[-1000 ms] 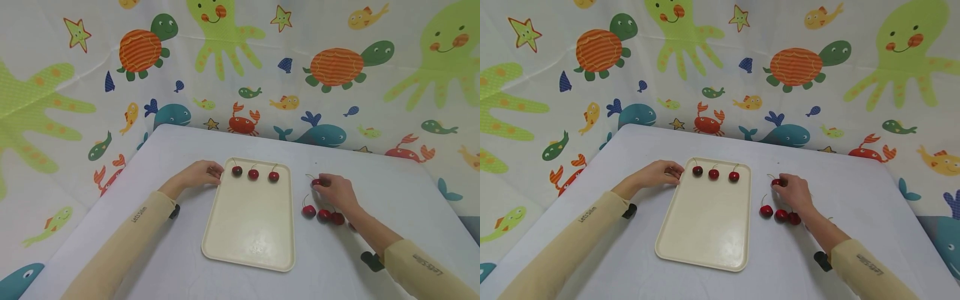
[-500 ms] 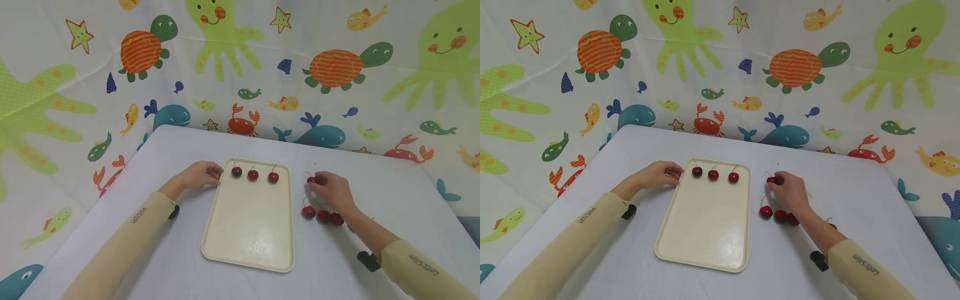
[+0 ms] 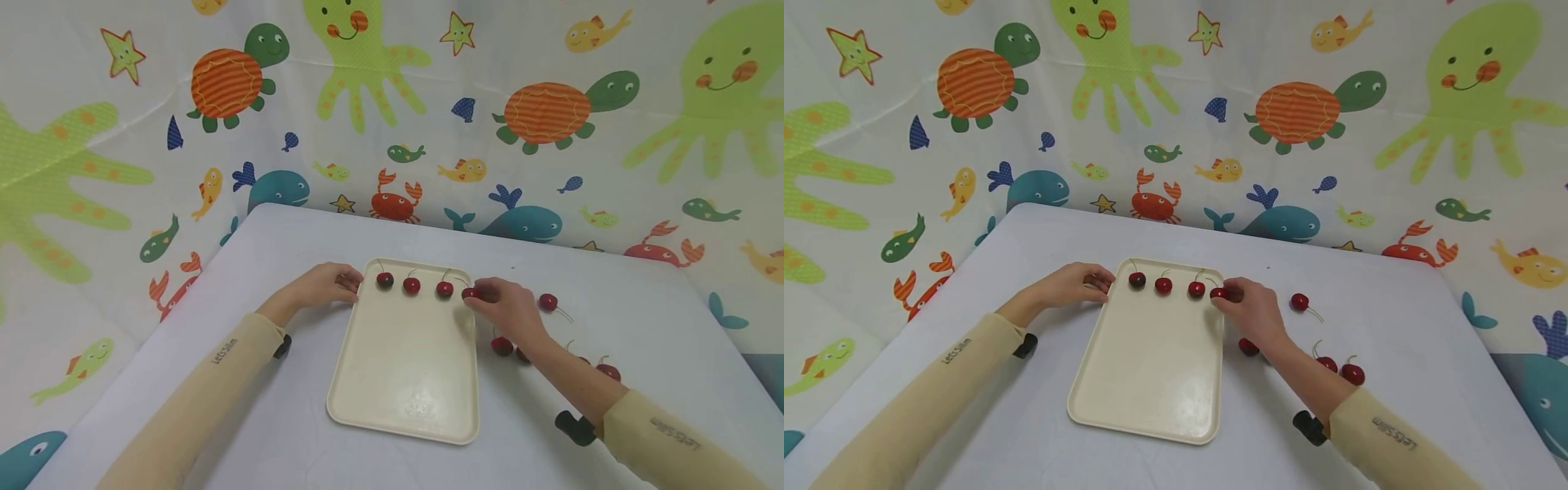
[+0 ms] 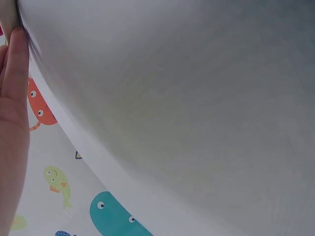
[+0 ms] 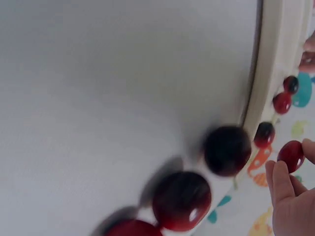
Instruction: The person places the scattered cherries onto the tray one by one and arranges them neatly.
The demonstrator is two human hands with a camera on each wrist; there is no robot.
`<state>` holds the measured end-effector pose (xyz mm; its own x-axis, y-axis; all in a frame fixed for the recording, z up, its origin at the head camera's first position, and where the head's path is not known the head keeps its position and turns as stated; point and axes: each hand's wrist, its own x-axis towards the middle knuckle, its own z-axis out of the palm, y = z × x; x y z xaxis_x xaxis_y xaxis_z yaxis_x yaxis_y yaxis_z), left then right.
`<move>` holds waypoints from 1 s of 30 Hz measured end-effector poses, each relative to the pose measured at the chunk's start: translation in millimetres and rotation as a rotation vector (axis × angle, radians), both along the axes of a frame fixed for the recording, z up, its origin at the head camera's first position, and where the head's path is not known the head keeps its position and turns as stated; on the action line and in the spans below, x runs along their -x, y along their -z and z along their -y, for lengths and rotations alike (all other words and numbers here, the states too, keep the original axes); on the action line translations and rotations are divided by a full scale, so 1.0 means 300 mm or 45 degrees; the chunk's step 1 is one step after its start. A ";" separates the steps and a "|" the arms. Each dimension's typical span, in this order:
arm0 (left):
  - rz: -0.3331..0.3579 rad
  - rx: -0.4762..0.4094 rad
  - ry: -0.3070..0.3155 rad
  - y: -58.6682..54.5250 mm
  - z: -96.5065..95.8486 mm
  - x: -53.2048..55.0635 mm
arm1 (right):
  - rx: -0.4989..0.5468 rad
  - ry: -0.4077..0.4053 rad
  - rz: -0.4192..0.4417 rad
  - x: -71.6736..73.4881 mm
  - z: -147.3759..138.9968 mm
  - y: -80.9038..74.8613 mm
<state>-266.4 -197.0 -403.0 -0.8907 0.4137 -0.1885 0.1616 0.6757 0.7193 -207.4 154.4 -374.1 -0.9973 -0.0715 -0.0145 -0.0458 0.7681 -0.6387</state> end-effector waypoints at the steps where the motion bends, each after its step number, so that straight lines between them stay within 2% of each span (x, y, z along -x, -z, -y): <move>1: -0.001 0.000 -0.001 0.000 0.000 -0.001 | 0.012 -0.011 0.011 -0.002 0.017 0.000; 6: 0.005 0.003 -0.016 -0.002 0.002 -0.005 | 0.076 -0.071 0.052 -0.009 0.107 0.006; 16: 0.005 0.012 -0.022 -0.001 0.005 -0.006 | 0.107 -0.197 -0.009 -0.030 0.287 0.021; 23: 0.003 0.001 -0.007 0.001 0.003 -0.004 | 0.100 -0.256 0.018 -0.022 0.362 0.065; 30: 0.004 -0.003 -0.002 0.000 0.006 -0.004 | 0.091 -0.279 0.025 -0.016 0.404 0.069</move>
<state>-265.2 -198.7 -403.1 -0.8908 0.4126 -0.1904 0.1581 0.6742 0.7214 -202.5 33.3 -394.9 -0.9574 -0.2879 -0.0211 -0.1934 0.6941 -0.6934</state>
